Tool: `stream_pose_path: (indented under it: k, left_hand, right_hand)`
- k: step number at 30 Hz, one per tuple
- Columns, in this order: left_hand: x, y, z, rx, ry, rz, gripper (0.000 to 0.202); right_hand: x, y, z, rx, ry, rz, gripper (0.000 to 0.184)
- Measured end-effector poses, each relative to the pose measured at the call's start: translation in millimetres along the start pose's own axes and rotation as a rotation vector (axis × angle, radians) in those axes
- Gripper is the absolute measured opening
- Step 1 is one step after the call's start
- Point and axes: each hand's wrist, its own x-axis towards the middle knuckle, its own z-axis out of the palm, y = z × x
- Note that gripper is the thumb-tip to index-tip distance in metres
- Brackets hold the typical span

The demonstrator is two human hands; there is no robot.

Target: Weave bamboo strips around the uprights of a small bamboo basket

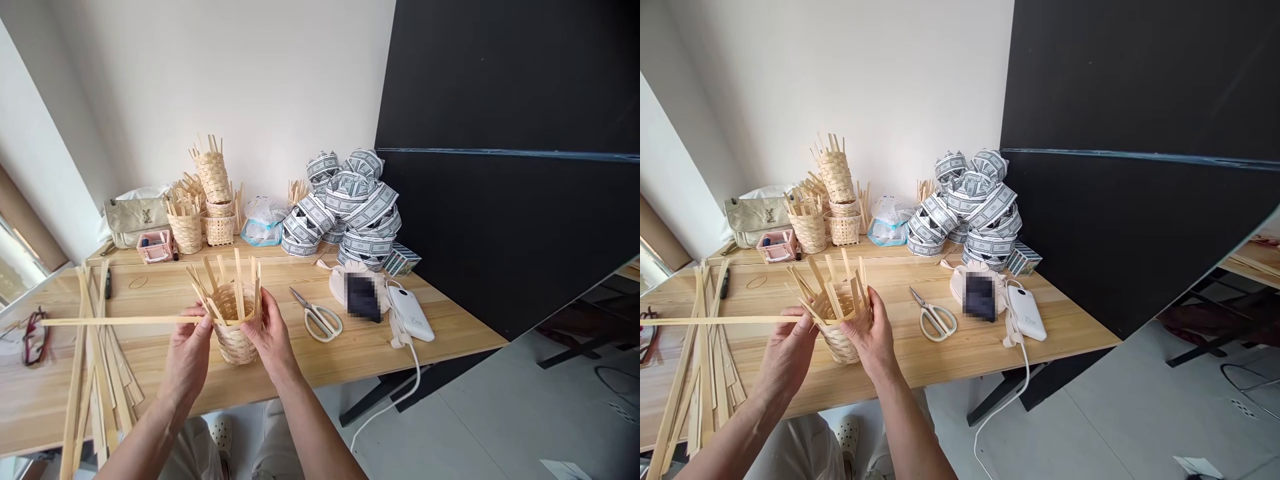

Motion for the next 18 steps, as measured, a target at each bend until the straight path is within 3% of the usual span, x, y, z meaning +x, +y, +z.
stream_pose_path:
  k: [12, 18]
  left_hand:
    - [0.1, 0.8, -0.7, 0.016, 0.025, -0.051, 0.013]
    - [-7.1, -0.5, 2.6, 0.078, 0.022, -0.033, 0.013]
  right_hand:
    - [2.0, 2.9, 8.3, 0.103, 0.017, -0.04, 0.069]
    - [0.2, 1.1, 4.5, 0.095, -0.047, -0.051, 0.066]
